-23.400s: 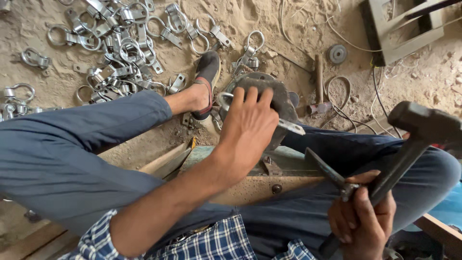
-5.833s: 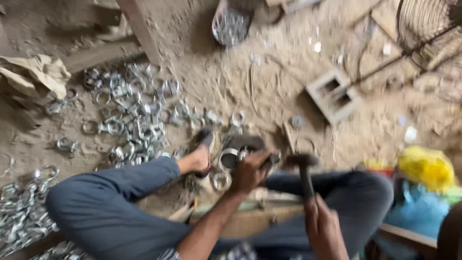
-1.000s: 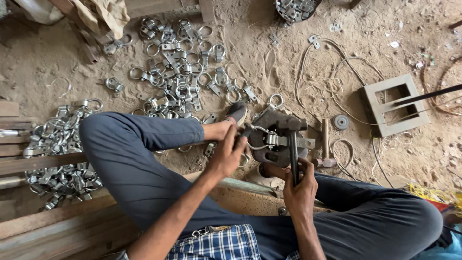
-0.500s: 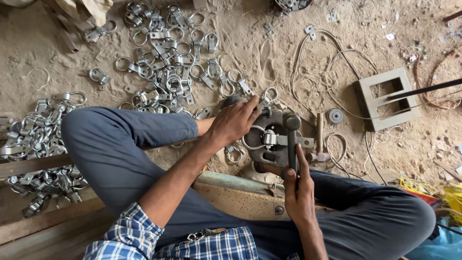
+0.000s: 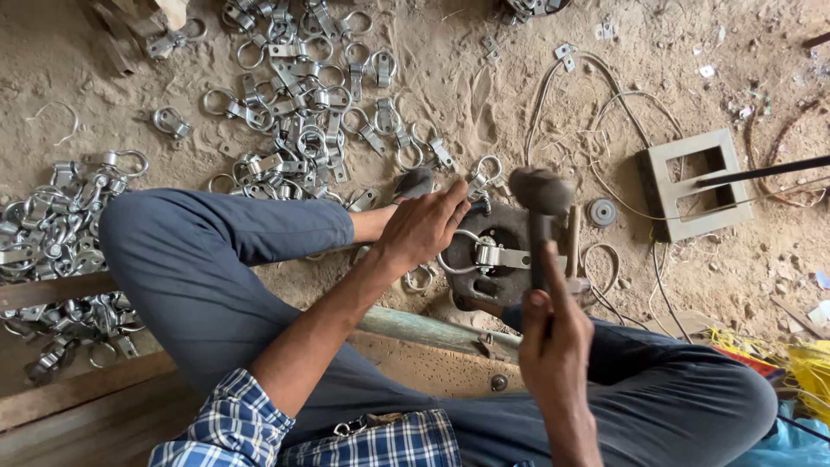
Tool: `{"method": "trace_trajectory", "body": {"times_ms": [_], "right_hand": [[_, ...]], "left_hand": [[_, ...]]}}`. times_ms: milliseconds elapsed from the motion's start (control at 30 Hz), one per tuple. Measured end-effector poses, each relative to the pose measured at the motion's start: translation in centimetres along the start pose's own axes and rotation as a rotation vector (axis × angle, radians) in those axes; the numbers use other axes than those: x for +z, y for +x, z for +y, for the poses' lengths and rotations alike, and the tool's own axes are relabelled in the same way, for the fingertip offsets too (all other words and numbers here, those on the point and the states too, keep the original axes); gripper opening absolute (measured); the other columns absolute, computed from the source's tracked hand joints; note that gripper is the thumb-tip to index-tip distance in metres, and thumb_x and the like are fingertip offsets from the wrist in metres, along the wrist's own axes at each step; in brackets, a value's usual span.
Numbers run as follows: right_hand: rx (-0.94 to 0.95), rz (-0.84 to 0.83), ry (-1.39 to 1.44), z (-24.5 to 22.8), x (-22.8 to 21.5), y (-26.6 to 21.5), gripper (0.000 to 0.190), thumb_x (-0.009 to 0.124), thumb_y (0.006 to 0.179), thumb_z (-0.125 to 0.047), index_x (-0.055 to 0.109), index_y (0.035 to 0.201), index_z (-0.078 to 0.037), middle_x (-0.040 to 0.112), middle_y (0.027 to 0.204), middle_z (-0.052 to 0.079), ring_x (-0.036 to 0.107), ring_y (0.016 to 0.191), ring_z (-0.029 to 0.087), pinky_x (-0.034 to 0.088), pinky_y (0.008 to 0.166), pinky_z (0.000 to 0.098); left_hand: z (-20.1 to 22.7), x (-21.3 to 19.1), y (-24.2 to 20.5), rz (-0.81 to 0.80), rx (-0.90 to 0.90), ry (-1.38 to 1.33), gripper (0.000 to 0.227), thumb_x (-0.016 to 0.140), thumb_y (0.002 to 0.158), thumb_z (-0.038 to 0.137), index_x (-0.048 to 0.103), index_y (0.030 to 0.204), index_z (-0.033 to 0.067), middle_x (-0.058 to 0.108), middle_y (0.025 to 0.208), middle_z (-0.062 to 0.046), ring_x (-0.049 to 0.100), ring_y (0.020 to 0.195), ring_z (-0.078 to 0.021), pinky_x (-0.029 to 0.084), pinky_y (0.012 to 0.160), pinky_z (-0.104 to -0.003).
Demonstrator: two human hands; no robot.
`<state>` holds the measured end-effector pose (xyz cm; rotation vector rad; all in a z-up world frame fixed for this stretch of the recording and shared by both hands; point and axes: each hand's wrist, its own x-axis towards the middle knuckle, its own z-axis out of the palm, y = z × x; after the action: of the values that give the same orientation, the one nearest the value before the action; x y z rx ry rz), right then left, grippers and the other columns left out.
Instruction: The person sits on the ground and repeatedly hammers metal parts placed on an anvil. They pick up individual metal pieces, position them on the anvil, and strike them with a hammer before discarding them to the side.
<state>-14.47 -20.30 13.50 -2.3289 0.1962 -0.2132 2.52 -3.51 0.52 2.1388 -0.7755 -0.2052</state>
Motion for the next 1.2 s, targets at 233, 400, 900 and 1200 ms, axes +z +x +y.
{"method": "trace_trajectory", "body": {"times_ms": [233,400,900,1200], "right_hand": [[0.23,-0.12,0.098,0.6,0.4,0.2,0.054,0.042,0.104,-0.008,0.042,0.158,-0.017,0.061,0.07,0.005,0.05,0.05,0.012,0.044,0.041,0.029],[-0.035,0.076,0.002,-2.6,-2.3,-0.1,0.051,0.046,0.108,-0.009,0.04,0.159,-0.006,0.069,0.095,0.008,0.062,0.07,0.011,0.047,0.052,0.0264],[0.148,-0.043,-0.128,-3.5,-1.9,1.8,0.051,0.05,0.104,-0.014,0.047,0.155,-0.015,0.064,0.07,0.008,0.049,0.045,0.014,0.041,0.042,0.034],[-0.004,0.015,-0.072,0.1,1.7,-0.1,0.049,0.046,0.107,-0.013,0.047,0.157,-0.009,0.064,0.073,0.006,0.051,0.052,0.011,0.042,0.044,0.0304]], "left_hand": [[0.0,-0.4,0.0,0.029,0.034,0.0,0.019,0.05,0.109,0.023,0.053,0.112,0.0041,0.064,0.067,-0.014,0.062,0.047,-0.0279,0.049,0.04,-0.041],[-0.4,0.7,-0.1,0.02,0.018,-0.034,0.02,0.051,0.108,0.022,0.054,0.113,0.0031,0.064,0.067,-0.014,0.062,0.046,-0.0276,0.05,0.039,-0.04],[1.4,0.4,0.3,0.065,-0.019,-0.073,0.029,0.05,0.109,0.026,0.058,0.125,0.0028,0.068,0.07,-0.015,0.067,0.051,-0.0277,0.051,0.041,-0.041],[1.8,0.3,0.2,0.112,-0.002,-0.034,0.029,0.052,0.108,0.025,0.058,0.123,0.0017,0.069,0.068,-0.017,0.066,0.052,-0.0269,0.051,0.043,-0.04]]}}
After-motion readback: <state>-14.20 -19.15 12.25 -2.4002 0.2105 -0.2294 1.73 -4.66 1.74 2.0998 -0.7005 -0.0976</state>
